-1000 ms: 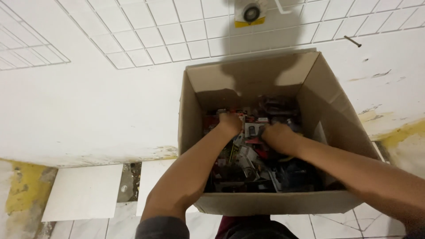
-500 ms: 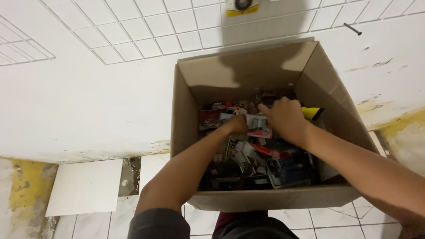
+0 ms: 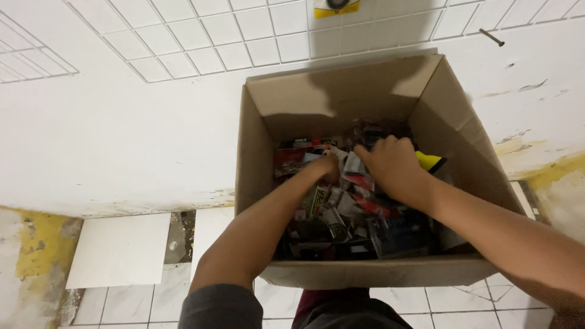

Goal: Hanging packaged auto parts onto a display rack after wiping them clean.

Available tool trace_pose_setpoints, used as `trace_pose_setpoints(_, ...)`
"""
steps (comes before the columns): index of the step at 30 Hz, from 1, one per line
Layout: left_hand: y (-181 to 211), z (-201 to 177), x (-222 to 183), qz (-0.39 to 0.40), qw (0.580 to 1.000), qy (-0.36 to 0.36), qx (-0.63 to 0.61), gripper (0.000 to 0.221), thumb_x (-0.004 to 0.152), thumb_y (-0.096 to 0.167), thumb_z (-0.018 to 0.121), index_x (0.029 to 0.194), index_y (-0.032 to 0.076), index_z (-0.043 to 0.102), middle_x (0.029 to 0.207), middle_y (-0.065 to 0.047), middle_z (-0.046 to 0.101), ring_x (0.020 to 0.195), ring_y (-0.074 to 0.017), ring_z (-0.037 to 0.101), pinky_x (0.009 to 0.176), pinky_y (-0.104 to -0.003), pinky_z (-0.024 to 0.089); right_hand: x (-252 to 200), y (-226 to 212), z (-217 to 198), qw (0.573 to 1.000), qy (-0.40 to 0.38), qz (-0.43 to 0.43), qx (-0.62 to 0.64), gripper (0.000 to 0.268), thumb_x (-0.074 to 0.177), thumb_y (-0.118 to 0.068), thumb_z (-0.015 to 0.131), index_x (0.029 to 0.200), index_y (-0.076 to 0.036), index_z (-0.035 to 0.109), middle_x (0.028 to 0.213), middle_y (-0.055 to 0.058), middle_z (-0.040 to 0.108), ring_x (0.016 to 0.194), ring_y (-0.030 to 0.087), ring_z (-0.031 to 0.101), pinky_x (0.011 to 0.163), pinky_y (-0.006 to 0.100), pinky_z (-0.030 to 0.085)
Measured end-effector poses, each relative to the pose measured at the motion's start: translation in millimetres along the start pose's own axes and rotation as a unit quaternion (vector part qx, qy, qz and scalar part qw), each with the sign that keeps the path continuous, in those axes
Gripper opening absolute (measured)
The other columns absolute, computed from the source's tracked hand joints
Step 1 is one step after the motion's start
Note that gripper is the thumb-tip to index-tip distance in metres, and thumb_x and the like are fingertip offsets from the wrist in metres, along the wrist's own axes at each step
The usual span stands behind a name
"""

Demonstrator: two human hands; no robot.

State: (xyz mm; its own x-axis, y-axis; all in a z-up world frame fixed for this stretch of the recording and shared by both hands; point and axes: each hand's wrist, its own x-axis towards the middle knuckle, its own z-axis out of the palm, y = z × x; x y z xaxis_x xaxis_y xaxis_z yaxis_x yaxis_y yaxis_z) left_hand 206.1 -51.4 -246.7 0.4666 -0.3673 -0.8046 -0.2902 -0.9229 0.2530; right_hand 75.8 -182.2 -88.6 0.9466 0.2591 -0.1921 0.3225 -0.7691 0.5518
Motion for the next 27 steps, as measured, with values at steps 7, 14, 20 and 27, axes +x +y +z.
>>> trace_pose_setpoints(7, -7, -72, -118, 0.116, 0.958, 0.253, 0.07, 0.034, 0.079, 0.03, 0.072, 0.104, 0.009, 0.08, 0.09, -0.019, 0.076, 0.091, -0.0413, 0.075, 0.075, -0.05, 0.059, -8, 45, -35, 0.993, 0.054, 0.061, 0.085, 0.056, 0.085, -0.035, 0.072, 0.137, -0.021, 0.056, 0.085, 0.01, 0.071, 0.084, 0.032, 0.071, 0.066, 0.044, 0.051)
trace_pose_setpoints(14, 19, -92, -251, 0.224, 0.891, 0.251, -0.304, 0.051, 0.084, 0.035, 0.074, 0.123, 0.002, 0.073, 0.122, -0.027, 0.071, 0.124, -0.0465, 0.063, 0.1, -0.054, 0.052, -30, 78, -95, 0.824, 0.148, 0.091, 0.54, 0.059, 0.082, -0.007, 0.05, 0.141, -0.007, 0.057, 0.114, 0.028, 0.067, 0.109, 0.049, 0.063, 0.092, 0.058, 0.047)
trace_pose_setpoints(20, 46, -72, -260, 0.272, 0.637, 0.331, -0.641, 0.047, 0.069, 0.029, 0.092, 0.107, 0.007, 0.076, 0.09, -0.009, 0.069, 0.084, -0.0229, 0.071, 0.067, -0.039, 0.062, -53, 64, -154, 0.375, 0.107, 0.121, 0.913, 0.064, 0.086, -0.048, 0.053, 0.146, -0.025, 0.058, 0.133, 0.012, 0.063, 0.125, 0.028, 0.058, 0.11, 0.045, 0.046)
trace_pose_setpoints(27, 54, -51, -261, 0.387, 0.476, 0.295, -0.733, 0.033, 0.076, 0.022, 0.095, 0.098, 0.006, 0.077, 0.09, -0.011, 0.074, 0.087, -0.0217, 0.073, 0.071, -0.037, 0.061, -42, 45, -127, 0.599, 0.196, 0.075, 0.773, 0.052, 0.091, -0.024, 0.079, 0.138, -0.013, 0.058, 0.113, 0.014, 0.063, 0.111, 0.027, 0.058, 0.1, 0.044, 0.046)
